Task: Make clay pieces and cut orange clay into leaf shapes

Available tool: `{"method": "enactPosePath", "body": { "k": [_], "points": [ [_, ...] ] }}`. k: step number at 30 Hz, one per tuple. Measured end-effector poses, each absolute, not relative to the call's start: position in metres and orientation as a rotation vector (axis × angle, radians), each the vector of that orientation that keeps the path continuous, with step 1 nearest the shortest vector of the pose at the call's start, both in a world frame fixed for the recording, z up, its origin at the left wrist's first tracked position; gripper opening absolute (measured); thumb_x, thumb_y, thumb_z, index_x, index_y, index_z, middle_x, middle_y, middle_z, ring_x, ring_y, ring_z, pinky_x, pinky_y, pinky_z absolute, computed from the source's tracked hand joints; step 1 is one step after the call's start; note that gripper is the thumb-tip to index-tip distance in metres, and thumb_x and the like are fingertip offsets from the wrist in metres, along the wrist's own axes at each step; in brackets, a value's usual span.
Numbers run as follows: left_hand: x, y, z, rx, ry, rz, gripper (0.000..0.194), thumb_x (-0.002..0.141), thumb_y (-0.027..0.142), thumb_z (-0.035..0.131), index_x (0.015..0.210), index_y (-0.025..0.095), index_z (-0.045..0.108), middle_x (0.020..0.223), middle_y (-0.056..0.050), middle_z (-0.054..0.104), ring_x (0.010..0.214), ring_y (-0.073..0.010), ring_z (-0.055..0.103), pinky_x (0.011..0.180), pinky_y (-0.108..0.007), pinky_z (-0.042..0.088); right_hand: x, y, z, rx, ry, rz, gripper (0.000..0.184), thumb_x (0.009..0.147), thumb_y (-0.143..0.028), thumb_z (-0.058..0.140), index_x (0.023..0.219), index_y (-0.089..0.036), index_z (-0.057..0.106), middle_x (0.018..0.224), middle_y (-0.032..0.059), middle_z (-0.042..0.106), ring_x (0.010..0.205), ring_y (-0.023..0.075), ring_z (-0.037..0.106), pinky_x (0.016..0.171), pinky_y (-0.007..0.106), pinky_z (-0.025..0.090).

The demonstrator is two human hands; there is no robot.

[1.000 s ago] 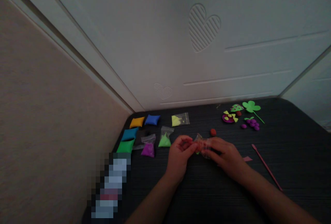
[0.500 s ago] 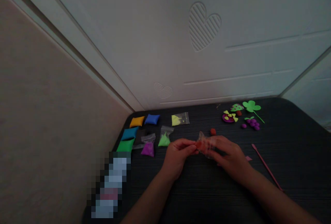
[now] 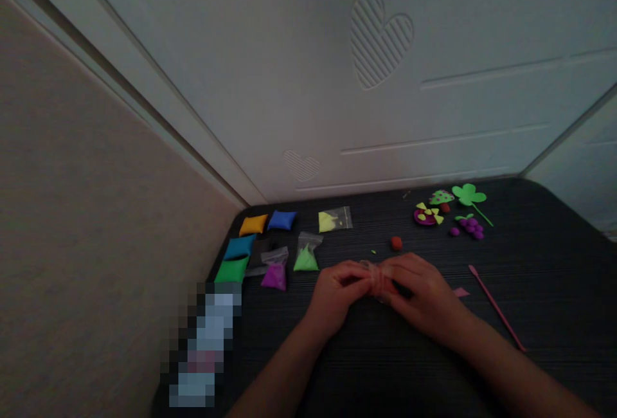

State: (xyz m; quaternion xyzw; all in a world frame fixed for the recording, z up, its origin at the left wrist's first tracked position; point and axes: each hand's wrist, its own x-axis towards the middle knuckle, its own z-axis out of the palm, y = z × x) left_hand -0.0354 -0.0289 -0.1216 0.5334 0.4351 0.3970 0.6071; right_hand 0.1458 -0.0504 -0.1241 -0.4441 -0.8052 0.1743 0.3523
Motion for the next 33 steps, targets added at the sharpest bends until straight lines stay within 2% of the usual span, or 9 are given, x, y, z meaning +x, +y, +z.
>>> {"method": "enactPosePath", "body": {
  "k": [4,9,14,20,25,33],
  "points": [
    [-0.034,-0.03,-0.121,1.156,0.995,0.895,0.005,0.07,0.022,0.07,0.073,0.018,0.069,0.077,-0.001,0.069,0.073,-0.0141,0.062,0.071,-0.026,0.046,0.143,-0.053,-0.119,-1.186,-2.025,0.523,0.004,0.081,-0.022,0.06,0.085,-0.021,0.062,0.088,0.0015,0.069,0.083,0.0156,0.062,0.078,0.031,0.047],
    [-0.035,-0.029,-0.124,1.057,0.945,0.91,0.011,0.071,0.026,0.07,0.07,0.016,0.065,0.068,0.0,0.065,0.065,-0.0119,0.058,0.066,-0.024,0.044,0.142,-0.054,-0.112,-1.17,-1.913,0.698,0.005,0.082,-0.022,0.059,0.083,-0.022,0.064,0.081,0.0002,0.069,0.077,0.0135,0.063,0.072,0.025,0.049],
    [-0.037,-0.024,-0.122,0.917,0.888,1.031,0.017,0.072,0.03,0.068,0.07,0.016,0.059,0.068,0.001,0.059,0.06,-0.0091,0.05,0.061,-0.023,0.039,0.149,-0.052,-0.106,-1.249,-1.731,0.767,0.01,0.084,-0.027,0.056,0.086,-0.023,0.064,0.084,0.0011,0.068,0.073,0.0149,0.063,0.074,0.029,0.052],
    [-0.036,-0.028,-0.119,1.083,0.853,0.898,0.023,0.078,0.036,0.062,0.071,0.015,0.059,0.066,0.0,0.055,0.057,-0.0084,0.045,0.056,-0.022,0.034,0.146,-0.052,-0.107,-1.11,-1.871,0.816,0.006,0.082,-0.021,0.059,0.079,-0.021,0.064,0.083,0.0025,0.066,0.08,0.0151,0.061,0.075,0.027,0.049],
    [-0.038,-0.031,-0.11,1.275,0.937,0.779,0.018,0.078,0.031,0.063,0.069,0.015,0.061,0.065,0.001,0.056,0.06,-0.0093,0.048,0.059,-0.021,0.037,0.144,-0.052,-0.108,-1.105,-1.889,0.801,0.007,0.083,-0.019,0.057,0.084,-0.022,0.064,0.086,0.0025,0.066,0.082,0.0142,0.061,0.075,0.025,0.048],
    [-0.031,-0.033,-0.113,1.17,0.977,0.941,0.008,0.071,0.023,0.068,0.067,0.017,0.063,0.066,0.001,0.063,0.064,-0.0118,0.056,0.065,-0.023,0.043,0.143,-0.05,-0.115,-1.119,-1.853,0.799,0.003,0.079,-0.021,0.063,0.081,-0.022,0.065,0.087,0.0027,0.066,0.082,0.0146,0.062,0.074,0.025,0.05]
  ]
}}
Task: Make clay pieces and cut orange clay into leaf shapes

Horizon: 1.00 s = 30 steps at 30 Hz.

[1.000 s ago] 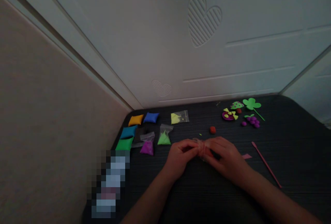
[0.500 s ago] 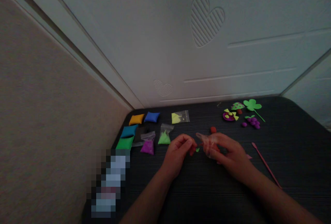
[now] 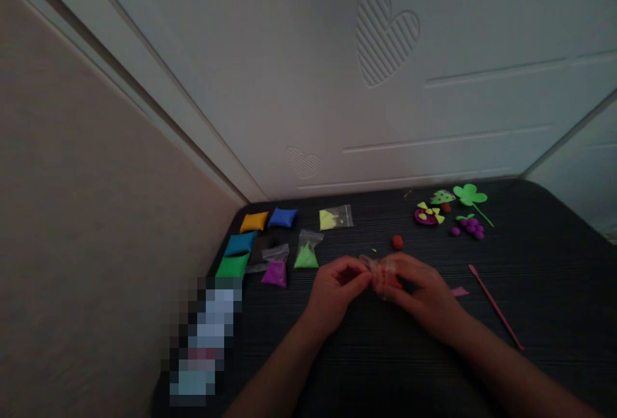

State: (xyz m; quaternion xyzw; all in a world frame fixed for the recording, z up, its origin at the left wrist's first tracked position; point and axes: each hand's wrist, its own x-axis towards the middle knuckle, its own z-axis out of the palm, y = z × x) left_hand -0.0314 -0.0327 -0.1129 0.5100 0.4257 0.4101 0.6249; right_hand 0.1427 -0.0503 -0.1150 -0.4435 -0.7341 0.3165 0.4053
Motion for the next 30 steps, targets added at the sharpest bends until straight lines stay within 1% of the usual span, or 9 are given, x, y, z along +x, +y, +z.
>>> {"method": "enactPosePath", "body": {
  "k": [2,6,11,15,19,21,24,28,30],
  "points": [
    [-0.029,-0.034,-0.112,1.144,0.949,0.933,0.008,0.071,0.021,0.067,0.065,0.017,0.065,0.067,0.0,0.064,0.066,-0.013,0.057,0.067,-0.025,0.044,0.142,-0.051,-0.116,-1.12,-1.849,0.818,0.003,0.078,-0.021,0.064,0.08,-0.022,0.065,0.087,0.0028,0.066,0.081,0.0148,0.063,0.074,0.025,0.051],
    [-0.03,-0.034,-0.109,1.202,0.916,0.883,0.011,0.073,0.021,0.065,0.063,0.018,0.067,0.069,-0.002,0.065,0.07,-0.0153,0.059,0.072,-0.027,0.045,0.141,-0.052,-0.116,-1.105,-1.877,0.822,0.007,0.08,-0.023,0.062,0.086,-0.022,0.065,0.089,0.0034,0.067,0.083,0.015,0.063,0.077,0.027,0.05],
    [-0.035,-0.033,-0.111,1.389,1.002,0.847,0.011,0.077,0.025,0.063,0.073,0.02,0.072,0.078,-0.004,0.068,0.077,-0.0171,0.06,0.076,-0.027,0.044,0.14,-0.052,-0.115,-1.15,-1.929,0.738,0.008,0.081,-0.024,0.061,0.087,-0.022,0.065,0.088,0.0029,0.068,0.084,0.0154,0.063,0.077,0.028,0.049],
    [-0.035,-0.033,-0.114,1.375,1.051,0.873,0.014,0.079,0.028,0.06,0.073,0.018,0.068,0.075,-0.002,0.066,0.073,-0.0155,0.058,0.072,-0.026,0.043,0.141,-0.052,-0.114,-1.19,-1.919,0.72,0.01,0.081,-0.022,0.06,0.089,-0.022,0.066,0.085,0.002,0.069,0.079,0.0149,0.064,0.072,0.026,0.05],
    [-0.038,-0.029,-0.117,1.252,1.077,0.966,0.015,0.077,0.03,0.063,0.07,0.017,0.064,0.068,0.0,0.061,0.066,-0.0124,0.054,0.065,-0.023,0.041,0.148,-0.051,-0.111,-1.25,-1.796,0.776,0.014,0.082,-0.027,0.058,0.092,-0.023,0.067,0.089,0.0024,0.07,0.08,0.0161,0.065,0.075,0.029,0.053],
    [-0.041,-0.026,-0.118,1.181,1.096,1.044,0.014,0.076,0.029,0.065,0.071,0.016,0.062,0.064,0.002,0.058,0.062,-0.0102,0.051,0.062,-0.021,0.039,0.153,-0.05,-0.111,-1.299,-1.707,0.835,0.017,0.083,-0.031,0.057,0.095,-0.023,0.067,0.093,0.0035,0.07,0.079,0.017,0.066,0.071,0.03,0.055],
    [-0.043,-0.022,-0.119,1.13,1.082,1.107,0.015,0.078,0.031,0.063,0.074,0.016,0.061,0.066,0.002,0.06,0.059,-0.0085,0.05,0.061,-0.021,0.04,0.158,-0.048,-0.111,-1.335,-1.617,0.958,0.021,0.083,-0.034,0.056,0.098,-0.024,0.066,0.102,0.0048,0.068,0.082,0.018,0.067,0.06,0.027,0.057],
    [-0.038,-0.023,-0.119,0.975,0.972,1.102,0.017,0.081,0.033,0.06,0.08,0.017,0.054,0.081,-0.004,0.067,0.069,-0.0142,0.061,0.06,-0.025,0.047,0.156,-0.046,-0.112,-1.34,-1.611,1.049,0.021,0.084,-0.032,0.056,0.101,-0.023,0.063,0.099,0.004,0.068,0.083,0.0171,0.067,0.053,0.022,0.055],
    [-0.036,-0.025,-0.119,0.916,0.927,1.088,0.019,0.079,0.033,0.062,0.085,0.018,0.052,0.082,-0.004,0.068,0.072,-0.0165,0.064,0.058,-0.027,0.049,0.153,-0.047,-0.111,-1.303,-1.633,1.073,0.02,0.083,-0.03,0.056,0.101,-0.022,0.063,0.097,0.0039,0.069,0.083,0.0168,0.067,0.051,0.02,0.055]
  ]
}}
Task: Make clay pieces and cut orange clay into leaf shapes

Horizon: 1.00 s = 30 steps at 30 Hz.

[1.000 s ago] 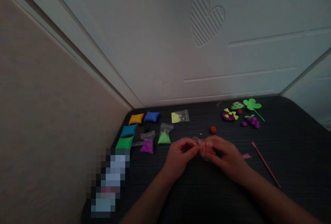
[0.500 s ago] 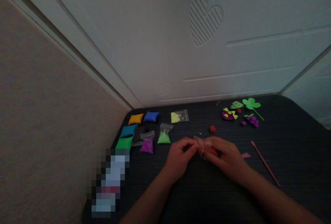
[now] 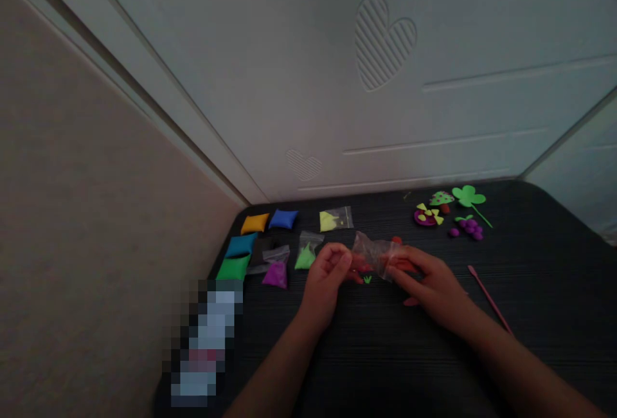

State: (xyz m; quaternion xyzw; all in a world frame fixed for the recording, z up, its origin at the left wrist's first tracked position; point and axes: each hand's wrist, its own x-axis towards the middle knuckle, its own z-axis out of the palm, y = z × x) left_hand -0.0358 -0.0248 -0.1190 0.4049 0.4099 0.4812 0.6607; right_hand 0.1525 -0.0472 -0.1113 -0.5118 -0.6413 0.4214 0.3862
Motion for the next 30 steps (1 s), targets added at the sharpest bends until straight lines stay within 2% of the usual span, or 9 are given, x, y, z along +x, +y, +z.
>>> {"method": "enactPosePath", "body": {
  "k": [5,8,11,13,15,18,22,25,30],
  "points": [
    [-0.036,-0.024,-0.119,0.946,0.988,1.119,0.022,0.073,0.027,0.068,0.083,0.017,0.052,0.073,-0.001,0.068,0.06,-0.0131,0.062,0.054,-0.024,0.048,0.151,-0.05,-0.108,-1.297,-1.521,1.209,0.026,0.083,-0.033,0.056,0.106,-0.023,0.06,0.099,0.0059,0.068,0.087,0.0197,0.067,0.042,0.019,0.053],
    [-0.043,-0.018,-0.116,0.96,1.093,1.269,0.021,0.073,0.028,0.067,0.082,0.016,0.053,0.07,-0.002,0.067,0.062,-0.0127,0.062,0.056,-0.023,0.048,0.159,-0.045,-0.107,-1.388,-1.282,1.219,0.033,0.083,-0.04,0.055,0.112,-0.024,0.057,0.106,0.0072,0.067,0.096,0.0237,0.065,0.041,0.023,0.054],
    [-0.056,-0.008,-0.113,0.965,1.181,1.399,0.022,0.073,0.031,0.066,0.083,0.017,0.053,0.074,-0.001,0.067,0.064,-0.0121,0.062,0.059,-0.024,0.048,0.169,-0.036,-0.112,-1.422,-1.21,0.972,0.03,0.084,-0.041,0.054,0.106,-0.021,0.06,0.102,0.0077,0.069,0.097,0.0232,0.065,0.069,0.034,0.058],
    [-0.067,-0.001,-0.112,0.987,1.25,1.482,0.021,0.074,0.033,0.065,0.083,0.017,0.054,0.077,-0.001,0.067,0.066,-0.0113,0.061,0.061,-0.023,0.047,0.176,-0.029,-0.118,-1.475,-1.307,0.732,0.031,0.085,-0.041,0.052,0.107,-0.019,0.061,0.104,0.0082,0.068,0.1,0.0224,0.063,0.087,0.039,0.051],
    [-0.079,0.006,-0.112,1.025,1.35,1.58,0.021,0.074,0.033,0.065,0.083,0.017,0.055,0.077,0.0,0.065,0.069,-0.0105,0.061,0.061,-0.02,0.045,0.181,-0.023,-0.125,-1.548,-1.495,0.54,0.035,0.089,-0.041,0.046,0.113,-0.018,0.058,0.111,0.0093,0.065,0.105,0.0224,0.06,0.094,0.041,0.046],
    [-0.096,0.014,-0.114,1.091,1.489,1.679,0.022,0.073,0.033,0.066,0.085,0.016,0.059,0.078,0.001,0.064,0.073,-0.0103,0.06,0.063,-0.019,0.043,0.185,-0.017,-0.137,-1.593,-1.72,0.412,0.038,0.091,-0.038,0.039,0.116,-0.014,0.057,0.115,0.0116,0.062,0.109,0.0236,0.055,0.097,0.043,0.042],
    [-0.112,0.023,-0.116,1.185,1.609,1.682,0.025,0.073,0.034,0.064,0.091,0.017,0.059,0.082,-0.001,0.065,0.078,-0.0127,0.061,0.071,-0.023,0.045,0.183,-0.013,-0.15,-1.58,-1.844,0.405,0.039,0.091,-0.036,0.04,0.117,-0.013,0.058,0.121,0.0126,0.059,0.115,0.0247,0.051,0.102,0.044,0.036],
    [-0.121,0.028,-0.118,1.263,1.675,1.607,0.031,0.073,0.034,0.064,0.098,0.018,0.056,0.082,-0.001,0.066,0.08,-0.0145,0.064,0.075,-0.025,0.046,0.181,-0.011,-0.158,-1.59,-1.907,0.419,0.039,0.09,-0.035,0.042,0.119,-0.014,0.057,0.122,0.0125,0.059,0.114,0.0271,0.051,0.099,0.047,0.036],
    [-0.126,0.038,-0.117,1.448,1.809,1.382,0.033,0.076,0.035,0.059,0.102,0.018,0.051,0.078,-0.002,0.068,0.077,-0.0173,0.066,0.073,-0.028,0.047,0.179,-0.009,-0.165,-1.594,-1.932,0.468,0.032,0.086,-0.034,0.048,0.111,-0.019,0.063,0.114,0.0107,0.065,0.108,0.0315,0.054,0.093,0.054,0.037]
  ]
}}
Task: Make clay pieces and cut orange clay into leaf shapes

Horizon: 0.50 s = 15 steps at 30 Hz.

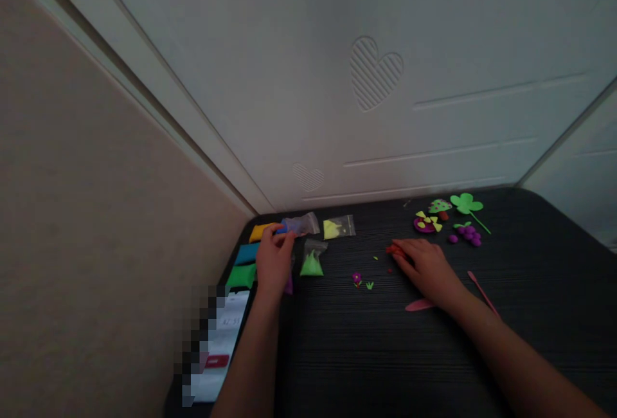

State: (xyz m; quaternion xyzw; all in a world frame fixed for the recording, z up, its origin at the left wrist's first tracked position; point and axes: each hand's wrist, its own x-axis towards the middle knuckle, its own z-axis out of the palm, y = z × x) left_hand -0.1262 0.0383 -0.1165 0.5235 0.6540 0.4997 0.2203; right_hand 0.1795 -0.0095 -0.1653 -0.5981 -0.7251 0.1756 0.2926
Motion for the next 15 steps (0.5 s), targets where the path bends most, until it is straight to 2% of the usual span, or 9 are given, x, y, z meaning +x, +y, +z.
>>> {"method": "enactPosePath", "body": {
  "k": [5,9,11,13,15],
  "points": [
    [-0.122,0.051,-0.114,1.671,2.005,1.12,0.022,0.077,0.033,0.056,0.095,0.02,0.051,0.075,-0.002,0.066,0.074,-0.02,0.063,0.072,-0.032,0.045,0.18,-0.009,-0.162,-1.56,-1.82,0.564,0.027,0.08,-0.035,0.056,0.102,-0.019,0.064,0.103,0.0093,0.067,0.098,0.0275,0.059,0.09,0.049,0.041],
    [-0.116,0.057,-0.113,1.798,2.083,0.959,0.018,0.075,0.029,0.056,0.091,0.02,0.055,0.076,-0.005,0.064,0.079,-0.025,0.061,0.079,-0.04,0.044,0.181,-0.01,-0.16,-1.521,-1.628,0.684,0.029,0.081,-0.038,0.056,0.104,-0.019,0.057,0.095,0.0072,0.068,0.083,0.0211,0.065,0.077,0.04,0.051],
    [-0.112,0.056,-0.108,1.852,2.096,0.94,0.02,0.075,0.028,0.055,0.093,0.018,0.056,0.086,-0.01,0.063,0.095,-0.03,0.058,0.089,-0.047,0.039,0.18,-0.01,-0.159,-1.459,-1.559,0.755,0.029,0.083,-0.038,0.054,0.106,-0.02,0.055,0.095,0.0061,0.069,0.082,0.0187,0.067,0.075,0.036,0.053],
    [-0.102,0.05,-0.103,1.896,2.084,0.96,0.029,0.076,0.029,0.054,0.101,0.014,0.056,0.105,-0.016,0.059,0.114,-0.0342,0.047,0.099,-0.053,0.029,0.178,-0.01,-0.156,-1.382,-1.518,0.81,0.029,0.083,-0.036,0.054,0.108,-0.02,0.054,0.1,0.0063,0.069,0.087,0.0179,0.067,0.078,0.034,0.054],
    [-0.083,0.036,-0.099,1.918,2.022,0.974,0.039,0.079,0.034,0.053,0.112,0.013,0.054,0.118,-0.018,0.053,0.121,-0.0338,0.041,0.103,-0.052,0.026,0.173,-0.014,-0.151,-1.321,-1.504,0.838,0.028,0.083,-0.033,0.054,0.108,-0.021,0.054,0.102,0.0063,0.069,0.091,0.018,0.067,0.08,0.034,0.054]
  ]
}}
